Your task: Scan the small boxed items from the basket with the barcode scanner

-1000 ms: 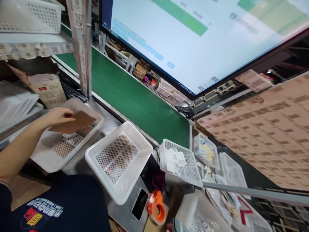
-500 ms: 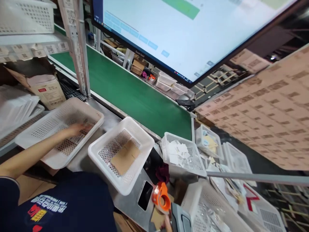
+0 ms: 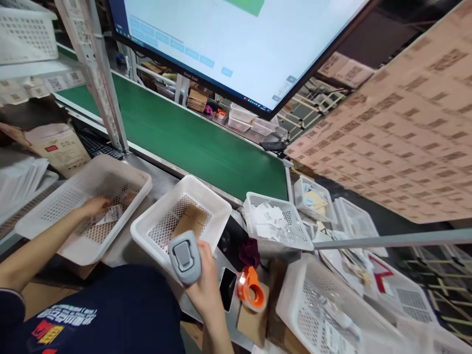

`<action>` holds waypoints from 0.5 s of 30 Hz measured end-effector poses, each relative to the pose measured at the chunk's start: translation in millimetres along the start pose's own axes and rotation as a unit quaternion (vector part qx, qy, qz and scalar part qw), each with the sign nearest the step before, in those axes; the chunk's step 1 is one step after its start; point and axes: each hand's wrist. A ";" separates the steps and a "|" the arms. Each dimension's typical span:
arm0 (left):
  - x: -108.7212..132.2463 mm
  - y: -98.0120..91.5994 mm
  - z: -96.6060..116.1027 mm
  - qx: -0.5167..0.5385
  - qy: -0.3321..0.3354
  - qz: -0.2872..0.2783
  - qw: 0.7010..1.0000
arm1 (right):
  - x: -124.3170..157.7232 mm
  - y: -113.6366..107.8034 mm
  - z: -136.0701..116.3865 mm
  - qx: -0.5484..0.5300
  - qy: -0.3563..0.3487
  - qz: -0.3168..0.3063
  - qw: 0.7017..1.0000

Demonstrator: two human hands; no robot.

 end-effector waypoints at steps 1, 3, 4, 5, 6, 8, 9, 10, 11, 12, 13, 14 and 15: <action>-0.2 -4.9 7.9 0.005 0.008 0.020 1.000 | -7.1 6.0 -5.4 0.024 -0.015 -0.026 0.999; -0.2 -11.8 32.8 0.013 0.027 0.057 0.998 | -21.3 17.3 -12.4 0.069 -0.014 -0.055 0.996; 0.3 -12.6 49.9 0.028 0.046 0.075 0.996 | -29.1 22.3 -14.6 0.088 -0.009 -0.061 0.994; 1.4 -10.9 69.6 0.053 0.070 0.088 0.992 | -37.4 26.6 -16.2 0.107 -0.003 -0.062 0.992; 3.2 -6.4 91.2 0.086 0.099 0.093 0.987 | -46.1 29.8 -17.3 0.124 0.001 -0.060 0.990; 8.9 10.3 136.3 0.169 0.152 0.087 0.970 | -63.1 32.7 -18.2 0.152 0.008 -0.051 0.987; 12.4 21.8 157.3 0.209 0.171 0.077 0.960 | -70.3 32.2 -17.6 0.163 0.015 -0.046 0.985; 15.8 34.6 175.8 0.241 0.183 0.062 0.951 | -75.7 30.6 -16.3 0.171 0.025 -0.038 0.984; 18.5 47.9 190.9 0.259 0.188 0.041 0.946 | -78.8 28.3 -14.0 0.173 0.034 -0.032 0.984; 20.0 61.0 201.7 0.272 0.191 0.019 0.943 | -79.0 25.5 -10.8 0.168 0.042 -0.025 0.985; 19.7 72.7 207.9 0.280 0.193 -0.001 0.940 | -76.3 22.6 -6.9 0.157 0.048 -0.017 0.986; 17.4 82.2 209.3 0.286 0.195 -0.013 0.938 | -70.7 19.6 -2.3 0.143 0.054 -0.005 0.988; 13.1 88.6 206.0 0.291 0.197 -0.012 0.936 | -62.5 16.6 2.6 0.127 0.059 0.006 0.990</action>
Point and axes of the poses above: each hand's wrist, its own x-axis away from the middle knuckle, its own y-axis out of the palm, z = x × y, and after that the axes turned 10 degrees about -z, right-handed
